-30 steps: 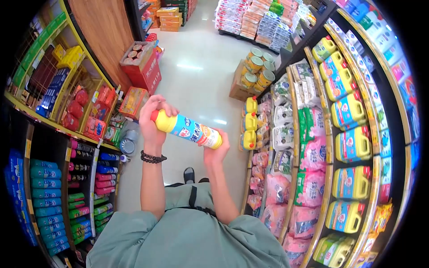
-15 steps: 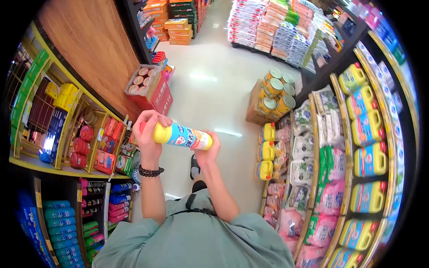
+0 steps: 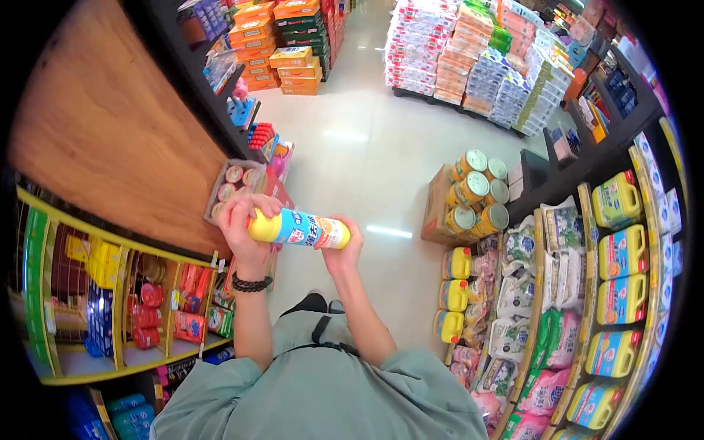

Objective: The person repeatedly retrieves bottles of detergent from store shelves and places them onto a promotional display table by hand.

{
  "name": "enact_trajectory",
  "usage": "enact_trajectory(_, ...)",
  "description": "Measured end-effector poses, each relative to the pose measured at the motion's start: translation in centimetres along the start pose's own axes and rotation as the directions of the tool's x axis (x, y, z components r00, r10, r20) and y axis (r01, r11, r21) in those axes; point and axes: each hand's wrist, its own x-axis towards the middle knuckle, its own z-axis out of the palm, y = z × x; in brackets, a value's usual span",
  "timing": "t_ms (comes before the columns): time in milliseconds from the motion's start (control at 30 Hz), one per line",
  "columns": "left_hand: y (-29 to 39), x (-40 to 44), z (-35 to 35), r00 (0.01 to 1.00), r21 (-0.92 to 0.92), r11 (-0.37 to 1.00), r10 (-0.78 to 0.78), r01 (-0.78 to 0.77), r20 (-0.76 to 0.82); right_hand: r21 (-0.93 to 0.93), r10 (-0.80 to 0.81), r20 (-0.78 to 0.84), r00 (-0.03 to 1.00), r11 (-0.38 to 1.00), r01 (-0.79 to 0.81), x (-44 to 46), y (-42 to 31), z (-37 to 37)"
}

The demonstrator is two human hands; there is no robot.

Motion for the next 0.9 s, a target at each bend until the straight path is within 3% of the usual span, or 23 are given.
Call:
enact_trajectory(167,-7.0,7.8,-0.9,0.997,-0.163,0.986,-0.056,0.046,-0.061,-0.064,-0.070,0.023,0.997,0.995,0.072,7.7,-3.7,1.3)
enact_trajectory(267,-10.5,13.2,-0.3,0.989,-0.106,0.991,-0.098,0.087,-0.112,-0.084,-0.087,0.000,0.996,0.993,0.087,13.4,-5.8,2.7)
enact_trajectory(467,-15.9,27.8,2.3,0.998,0.051,0.998,-0.037,0.039,-0.048,-0.047,-0.100,-0.013,0.995,0.994,0.099,27.3,-10.0,7.9)
enact_trajectory(567,-18.5,34.9,3.4,0.999,0.037,0.998,-0.041,0.042,-0.022,-0.049,-0.122,-0.035,0.992,0.992,0.120,32.9,-13.2,11.7)
enact_trajectory(667,-21.4,40.7,4.7,0.989,0.007,0.989,-0.149,0.149,-0.001,-0.010,-0.141,-0.079,0.987,0.990,0.141,37.9,-15.2,14.3)
enact_trajectory(767,-23.0,45.8,6.0,0.979,0.166,0.983,-0.103,0.074,0.175,0.033,-0.101,-0.126,0.987,0.994,0.106,42.6,-16.9,15.7)
enact_trajectory(900,-26.6,51.2,5.9,0.975,0.292,0.955,-0.108,0.047,0.195,0.052,-0.063,-0.151,0.986,0.996,0.072,49.6,-18.6,16.4)
